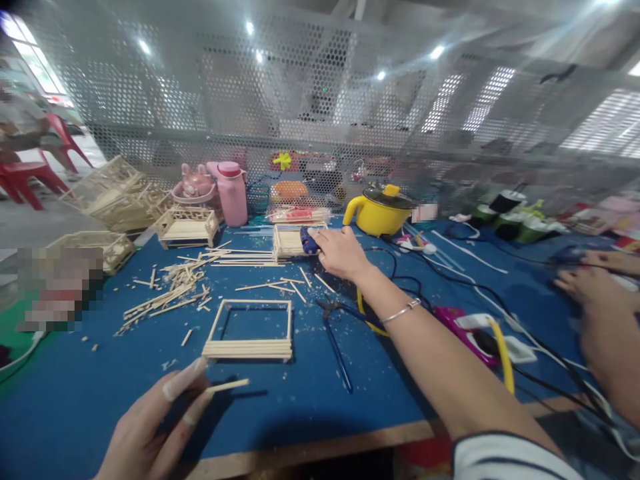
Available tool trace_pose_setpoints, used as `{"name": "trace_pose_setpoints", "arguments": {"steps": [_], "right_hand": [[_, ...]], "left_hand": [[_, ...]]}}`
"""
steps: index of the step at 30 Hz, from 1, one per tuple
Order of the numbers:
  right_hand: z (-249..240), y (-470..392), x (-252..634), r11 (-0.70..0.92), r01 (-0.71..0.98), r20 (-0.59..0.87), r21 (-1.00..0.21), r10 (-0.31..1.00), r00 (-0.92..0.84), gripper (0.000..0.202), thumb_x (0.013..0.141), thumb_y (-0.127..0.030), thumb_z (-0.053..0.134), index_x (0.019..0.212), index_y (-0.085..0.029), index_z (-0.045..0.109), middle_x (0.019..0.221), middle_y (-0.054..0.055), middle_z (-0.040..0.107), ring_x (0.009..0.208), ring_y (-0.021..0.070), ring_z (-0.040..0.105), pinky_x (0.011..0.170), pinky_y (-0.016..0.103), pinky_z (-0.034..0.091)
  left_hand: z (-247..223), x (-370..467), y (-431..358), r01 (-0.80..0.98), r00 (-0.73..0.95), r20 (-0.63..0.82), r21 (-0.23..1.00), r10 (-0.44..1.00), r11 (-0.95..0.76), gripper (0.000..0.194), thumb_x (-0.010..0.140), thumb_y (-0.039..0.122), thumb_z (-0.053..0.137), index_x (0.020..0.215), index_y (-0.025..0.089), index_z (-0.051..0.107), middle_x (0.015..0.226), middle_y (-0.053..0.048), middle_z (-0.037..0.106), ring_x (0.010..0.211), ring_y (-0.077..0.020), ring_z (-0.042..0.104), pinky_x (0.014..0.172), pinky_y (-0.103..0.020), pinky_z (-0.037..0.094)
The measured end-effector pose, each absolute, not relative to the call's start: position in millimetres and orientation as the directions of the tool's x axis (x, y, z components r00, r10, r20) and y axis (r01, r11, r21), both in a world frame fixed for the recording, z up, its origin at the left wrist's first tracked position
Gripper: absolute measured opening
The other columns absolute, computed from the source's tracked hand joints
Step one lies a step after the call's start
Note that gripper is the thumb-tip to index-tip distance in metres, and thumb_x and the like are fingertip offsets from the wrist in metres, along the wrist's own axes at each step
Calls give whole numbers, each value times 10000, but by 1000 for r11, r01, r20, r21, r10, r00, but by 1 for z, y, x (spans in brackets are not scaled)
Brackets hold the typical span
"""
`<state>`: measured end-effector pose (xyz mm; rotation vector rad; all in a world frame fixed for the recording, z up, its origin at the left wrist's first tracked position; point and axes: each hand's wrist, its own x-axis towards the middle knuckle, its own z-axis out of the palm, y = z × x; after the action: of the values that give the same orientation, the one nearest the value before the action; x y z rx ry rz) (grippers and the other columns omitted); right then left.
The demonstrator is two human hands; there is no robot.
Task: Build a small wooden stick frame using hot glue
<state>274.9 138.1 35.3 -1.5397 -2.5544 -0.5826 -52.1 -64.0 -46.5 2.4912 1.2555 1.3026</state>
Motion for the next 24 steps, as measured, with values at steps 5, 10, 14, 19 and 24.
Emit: {"name": "trace_pose_setpoints", "arguments": {"steps": [5,10,14,19,24], "right_hand": [[35,159,268,428,876,227,221,851,-473,523,847,-186,407,1367,-123,419,1274,163,571,1091,295,507,833,397,278],[33,160,267,447,879,240,165,847,-475,505,841,-175,426,1345,-145,433,1320,140,544,1155,277,487,859,374,328],[38,164,271,420,902,281,101,858,-430,434,814,-188,491,1242,-116,478,1148,158,630,1024,272,558,838,358,361],[37,182,269,393,919,276,8,883,-380,242,831,-277,535,1054,-183,531,976,81,680,828,217,610,682,279,393],[32,183,269,347,937,278,-30,904,-326,223,852,-290,516,1051,-189,522,908,72,678,743,203,602,611,264,372]], "left_hand": [[-42,-49,-63,619,326,671,380,666,-687,315,915,267,500,1221,192,516,781,-22,685,686,-112,662,626,-161,515],[-42,-50,-62,584,325,671,412,667,-699,331,902,217,519,1231,177,515,772,-22,669,665,-102,635,632,-163,507],[-42,-50,-62,560,345,657,429,670,-709,328,889,196,535,1216,172,528,756,-17,655,656,-100,625,638,-164,508],[-41,-50,-61,563,330,667,429,668,-706,319,889,206,536,1207,191,532,756,-17,663,643,-106,627,622,-170,508],[-42,-51,-63,554,342,660,433,668,-711,319,888,183,533,1207,190,536,771,-30,658,668,-112,625,646,-187,514]]}}
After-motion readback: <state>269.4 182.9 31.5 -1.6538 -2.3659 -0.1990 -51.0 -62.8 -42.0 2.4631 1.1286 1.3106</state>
